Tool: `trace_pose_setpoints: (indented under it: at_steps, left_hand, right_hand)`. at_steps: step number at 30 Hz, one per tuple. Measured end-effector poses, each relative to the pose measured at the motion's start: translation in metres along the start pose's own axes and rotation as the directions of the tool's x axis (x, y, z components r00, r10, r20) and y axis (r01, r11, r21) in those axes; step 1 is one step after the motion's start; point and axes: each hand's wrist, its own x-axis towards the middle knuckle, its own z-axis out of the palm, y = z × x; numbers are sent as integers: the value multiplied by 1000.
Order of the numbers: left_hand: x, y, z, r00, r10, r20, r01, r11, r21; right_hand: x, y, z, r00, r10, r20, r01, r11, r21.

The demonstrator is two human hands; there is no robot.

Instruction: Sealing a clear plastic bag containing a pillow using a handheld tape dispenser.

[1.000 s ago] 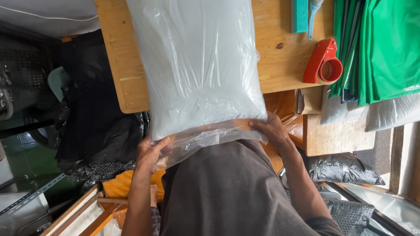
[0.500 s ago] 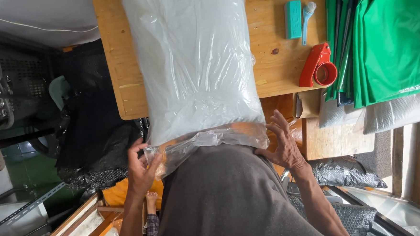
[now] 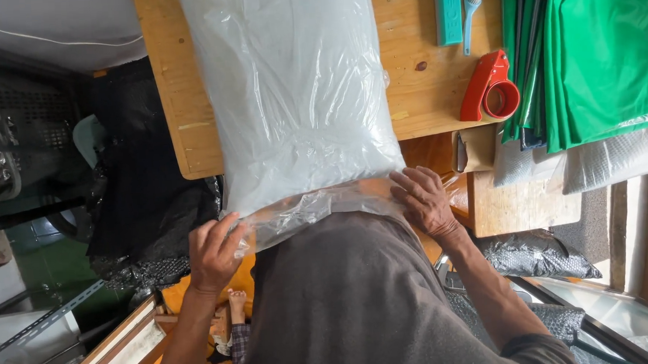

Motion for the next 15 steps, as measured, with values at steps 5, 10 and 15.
trace_pose_setpoints:
  at_steps: [5, 10, 15]
  left_hand:
    - [56, -6, -14, 998, -25, 54, 44, 915, -401]
    - [40, -30, 7, 886, -328, 328, 461, 704, -540]
    - [52, -39, 11, 707, -494, 506, 707, 525, -474]
  right_hand:
    - [32, 19, -19, 987, 80, 140, -108, 972, 208]
    - [37, 36, -20, 854, 338, 395, -486, 790, 374]
    - [61, 41, -21, 727, 463, 508, -685, 544, 484]
